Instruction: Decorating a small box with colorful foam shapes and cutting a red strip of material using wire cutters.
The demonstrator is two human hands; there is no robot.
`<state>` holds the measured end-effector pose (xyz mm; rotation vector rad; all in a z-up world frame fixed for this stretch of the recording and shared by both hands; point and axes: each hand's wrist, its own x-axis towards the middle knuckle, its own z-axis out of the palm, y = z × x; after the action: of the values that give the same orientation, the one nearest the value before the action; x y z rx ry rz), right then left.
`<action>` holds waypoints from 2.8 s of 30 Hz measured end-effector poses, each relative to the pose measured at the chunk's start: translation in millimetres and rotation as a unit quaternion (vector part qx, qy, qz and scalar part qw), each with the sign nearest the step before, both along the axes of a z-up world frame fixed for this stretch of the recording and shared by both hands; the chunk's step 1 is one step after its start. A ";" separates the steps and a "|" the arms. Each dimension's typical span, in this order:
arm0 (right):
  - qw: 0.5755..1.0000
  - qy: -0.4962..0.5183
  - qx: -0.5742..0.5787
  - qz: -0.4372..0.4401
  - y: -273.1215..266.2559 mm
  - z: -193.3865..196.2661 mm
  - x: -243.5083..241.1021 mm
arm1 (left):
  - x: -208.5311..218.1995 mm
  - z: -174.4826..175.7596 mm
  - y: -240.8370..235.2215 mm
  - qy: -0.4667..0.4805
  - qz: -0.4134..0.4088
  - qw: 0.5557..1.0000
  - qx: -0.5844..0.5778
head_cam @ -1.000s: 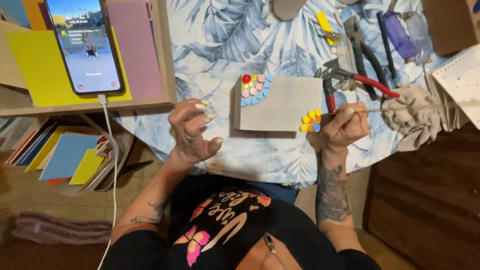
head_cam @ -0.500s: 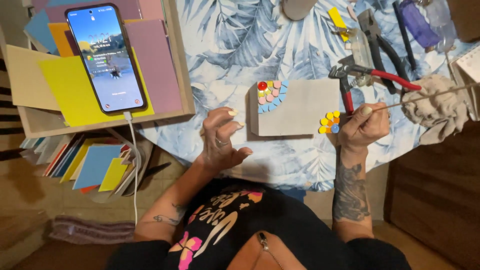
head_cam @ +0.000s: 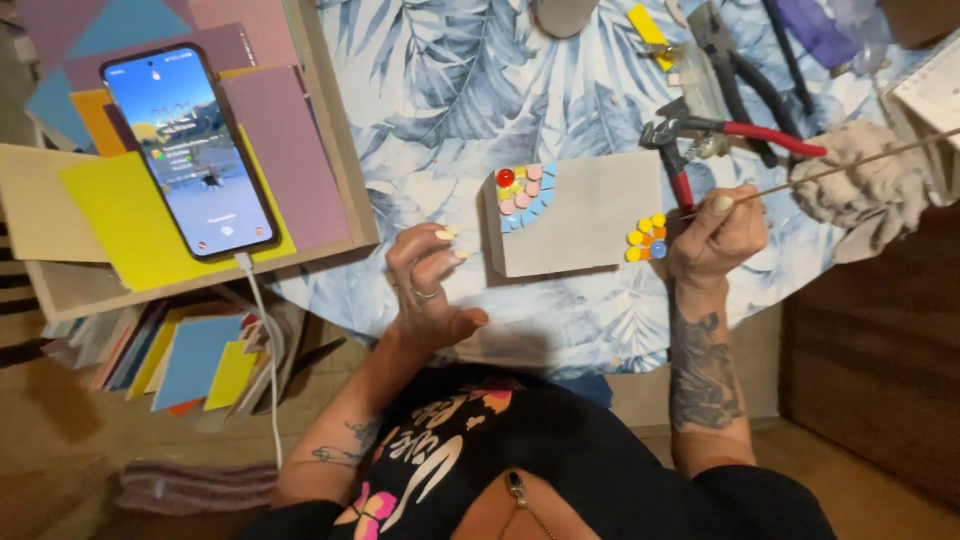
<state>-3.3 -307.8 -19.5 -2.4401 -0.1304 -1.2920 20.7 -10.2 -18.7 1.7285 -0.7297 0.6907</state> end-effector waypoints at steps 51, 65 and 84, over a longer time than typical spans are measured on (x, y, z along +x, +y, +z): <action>0.808 0.306 0.311 0.396 36.4 42.1 38.3 | 36.9 53.6 -11.5 0.270 -0.221 0.936 -0.052; 0.811 0.282 0.309 0.409 48.0 53.1 48.2 | 43.1 55.5 -6.9 0.249 -0.212 0.942 -0.082; 0.789 0.265 0.326 0.449 51.3 33.5 83.2 | 58.5 52.3 -5.9 0.292 -0.198 0.924 -0.150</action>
<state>79.9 -256.5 13.9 -1.6437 -0.5146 -0.1435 79.2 -16.1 33.6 1.3402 -0.4929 -0.0108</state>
